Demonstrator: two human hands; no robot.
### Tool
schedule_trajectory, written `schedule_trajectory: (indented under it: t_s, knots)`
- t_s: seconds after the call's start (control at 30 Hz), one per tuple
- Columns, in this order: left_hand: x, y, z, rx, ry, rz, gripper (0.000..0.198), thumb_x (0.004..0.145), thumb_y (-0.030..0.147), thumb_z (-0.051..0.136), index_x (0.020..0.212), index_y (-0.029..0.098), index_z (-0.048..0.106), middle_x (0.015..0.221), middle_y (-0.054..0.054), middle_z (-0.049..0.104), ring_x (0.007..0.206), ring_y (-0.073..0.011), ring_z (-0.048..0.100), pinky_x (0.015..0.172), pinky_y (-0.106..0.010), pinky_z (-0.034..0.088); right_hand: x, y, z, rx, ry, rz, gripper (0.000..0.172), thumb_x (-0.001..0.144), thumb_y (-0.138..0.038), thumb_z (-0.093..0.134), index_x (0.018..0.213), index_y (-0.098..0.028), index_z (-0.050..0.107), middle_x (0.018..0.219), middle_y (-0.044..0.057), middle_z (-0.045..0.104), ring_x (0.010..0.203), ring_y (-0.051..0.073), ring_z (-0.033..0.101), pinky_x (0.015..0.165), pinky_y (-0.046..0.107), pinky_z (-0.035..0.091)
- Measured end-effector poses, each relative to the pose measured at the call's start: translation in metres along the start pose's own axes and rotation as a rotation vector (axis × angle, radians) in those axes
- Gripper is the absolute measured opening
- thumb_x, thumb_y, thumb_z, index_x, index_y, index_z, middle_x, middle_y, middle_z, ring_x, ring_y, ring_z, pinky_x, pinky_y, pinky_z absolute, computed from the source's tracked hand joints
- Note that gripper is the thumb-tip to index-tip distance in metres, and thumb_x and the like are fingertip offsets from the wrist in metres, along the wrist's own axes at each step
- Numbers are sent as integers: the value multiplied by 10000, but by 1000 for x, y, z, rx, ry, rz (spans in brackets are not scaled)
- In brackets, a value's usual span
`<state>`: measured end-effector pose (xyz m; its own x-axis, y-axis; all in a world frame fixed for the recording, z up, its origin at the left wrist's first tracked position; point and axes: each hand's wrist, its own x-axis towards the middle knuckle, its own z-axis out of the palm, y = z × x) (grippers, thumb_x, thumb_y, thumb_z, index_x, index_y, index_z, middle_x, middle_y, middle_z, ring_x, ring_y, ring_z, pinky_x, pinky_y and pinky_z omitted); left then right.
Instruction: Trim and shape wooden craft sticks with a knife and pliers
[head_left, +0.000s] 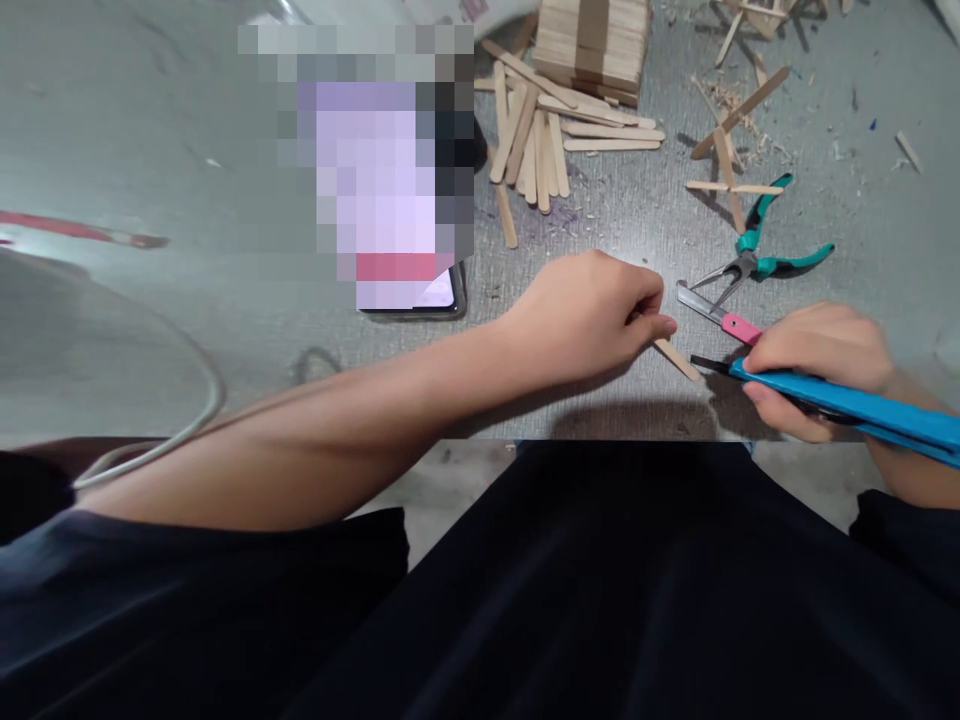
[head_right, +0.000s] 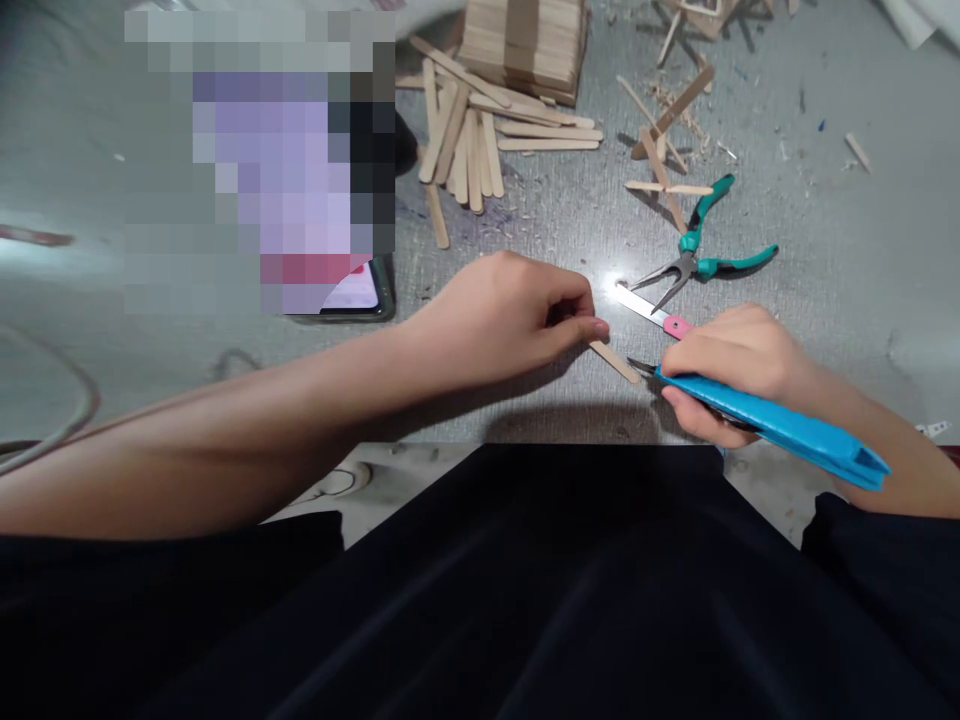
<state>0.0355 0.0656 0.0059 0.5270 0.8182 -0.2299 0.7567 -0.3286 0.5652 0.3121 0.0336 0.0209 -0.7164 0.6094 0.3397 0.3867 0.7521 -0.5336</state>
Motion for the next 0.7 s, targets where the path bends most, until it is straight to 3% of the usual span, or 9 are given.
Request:
schedule_trajectory:
  t_s: [0.13, 0.37, 0.57, 0.7]
  knots:
    - [1, -2, -2, 14, -11, -6, 263, 975, 424, 697, 820, 216, 744, 727, -24, 705, 728, -205, 660, 707, -336, 414, 2, -1, 8, -53, 124, -156, 179, 913, -273, 744, 1072, -345, 702, 754, -51, 781, 612, 190, 754, 554, 343, 629]
    - [0, 1, -3, 48, -34, -32, 302, 992, 461, 662, 853, 211, 760, 745, -38, 705, 814, -246, 703, 741, -345, 437, 0, -5, 28, -115, 236, -173, 223, 874, -236, 777, 1081, -285, 710, 737, -47, 786, 589, 179, 757, 561, 308, 632]
    - [0, 2, 1, 75, -16, -41, 313, 1006, 474, 640, 896, 210, 767, 781, -52, 712, 878, -274, 720, 814, -370, 464, 2, -8, 28, -144, 173, -240, 179, 907, -211, 779, 1051, -286, 703, 727, -63, 783, 579, 143, 745, 567, 266, 626]
    - [-1, 1, 2, 61, -10, -47, 319, 1010, 478, 619, 888, 215, 752, 788, -55, 716, 870, -272, 711, 805, -374, 461, 3, -8, 28, -164, 200, -232, 178, 912, -217, 764, 1061, -294, 705, 715, -59, 779, 562, 154, 734, 545, 281, 622]
